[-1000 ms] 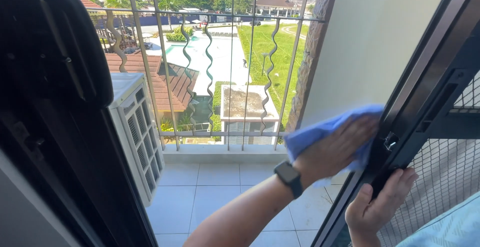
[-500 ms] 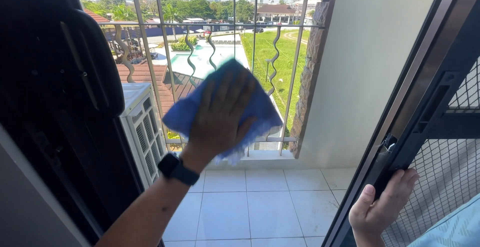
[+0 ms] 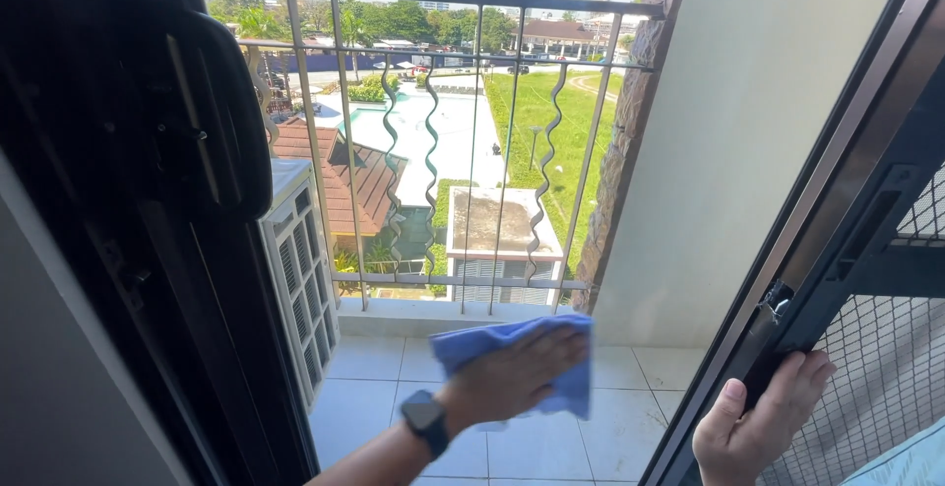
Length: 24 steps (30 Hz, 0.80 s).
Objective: The person wipes the glass pane, the door frame, and the handle of a sliding balcony door using a cloth.
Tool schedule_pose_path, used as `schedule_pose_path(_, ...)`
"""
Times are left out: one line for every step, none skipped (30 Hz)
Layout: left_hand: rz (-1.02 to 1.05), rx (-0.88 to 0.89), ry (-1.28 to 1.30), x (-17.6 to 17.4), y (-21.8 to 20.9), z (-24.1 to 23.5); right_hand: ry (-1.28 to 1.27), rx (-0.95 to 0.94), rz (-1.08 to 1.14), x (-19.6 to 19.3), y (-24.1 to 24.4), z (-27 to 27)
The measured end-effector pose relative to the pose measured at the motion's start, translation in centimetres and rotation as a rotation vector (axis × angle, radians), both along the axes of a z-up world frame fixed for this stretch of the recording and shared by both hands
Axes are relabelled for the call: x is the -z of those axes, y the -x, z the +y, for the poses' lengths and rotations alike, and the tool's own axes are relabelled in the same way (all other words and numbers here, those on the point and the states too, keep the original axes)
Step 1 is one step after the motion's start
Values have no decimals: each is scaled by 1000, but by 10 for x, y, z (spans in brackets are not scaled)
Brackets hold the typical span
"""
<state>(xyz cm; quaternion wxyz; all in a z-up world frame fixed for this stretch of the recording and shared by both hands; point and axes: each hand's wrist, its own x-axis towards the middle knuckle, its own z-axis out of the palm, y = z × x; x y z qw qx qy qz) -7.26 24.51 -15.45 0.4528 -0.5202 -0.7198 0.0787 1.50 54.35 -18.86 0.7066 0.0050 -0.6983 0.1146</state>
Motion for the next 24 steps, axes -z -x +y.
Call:
schedule_pose_path(-203, 115, 17, 13, 4, -25, -5, 24, 5, 0, 1, 1)
schedule_pose_path(-201, 111, 22, -2, 7, -50, 1, 21, 7, 0, 2, 1)
schedule_pose_path(-78, 20, -89, -17, 10, -74, 3, 24, 7, -1, 3, 2)
schedule_pose_path(39, -69, -198, -29, 10, -98, 6, 29, -1, 1, 1, 2)
schedule_pose_path(36, -71, -191, -58, 10, -110, 12, 27, -5, 1, 3, -1)
schedule_pose_path(156, -207, -281, -85, 11, -119, -3, 28, -2, 0, 2, -1)
schedule_pose_path(277, -343, -368, -112, 11, -128, -18, 30, 1, -1, 1, -1)
schedule_pose_path(276, -338, -371, -140, 9, -118, -20, 35, 1, 0, 1, -1)
schedule_pose_path(249, -369, -494, -168, 5, -109, -20, 17, 0, 0, 0, -1)
schedule_pose_path(225, -401, -620, -198, 2, -100, -21, -4, 2, -1, 2, -1)
schedule_pose_path(227, -397, -624, -213, 3, -80, -24, -1, 5, 0, 1, -1)
schedule_pose_path(197, -435, -647, -230, 4, -60, -13, 12, 6, 1, 2, -1)
schedule_pose_path(166, -472, -670, -246, 4, -39, -2, 24, 6, 1, 3, -1)
schedule_pose_path(164, -468, -674, -251, 1, -17, -6, 28, 6, 0, 3, -2)
schedule_pose_path(189, -447, -616, -256, -2, 5, -12, 26, 12, -1, 4, -2)
schedule_pose_path(209, -426, -556, -259, -6, 27, -16, 22, 12, 0, 2, -3)
schedule_pose_path(201, -425, -558, -244, -9, 46, -20, 26, 6, 1, 0, -3)
schedule_pose_path(178, -348, -457, -233, -11, 65, -20, 15, 11, 0, 0, -3)
schedule_pose_path(154, -272, -356, -221, -14, 84, -21, 5, 17, -1, 1, -4)
schedule_pose_path(152, -274, -362, -188, -13, 95, -27, 4, 15, -2, 1, -3)
schedule_pose_path(190, -244, -269, -156, -12, 107, -35, -11, 17, -3, 1, -1)
schedule_pose_path(229, -215, -167, -124, -11, 119, -34, -27, 20, -2, 1, -3)
schedule_pose_path(229, -216, -164, -95, -7, 110, -32, -28, 19, -3, 1, -3)
schedule_pose_path(217, -187, -82, -66, -6, 102, -18, -33, 6, -2, -1, -4)
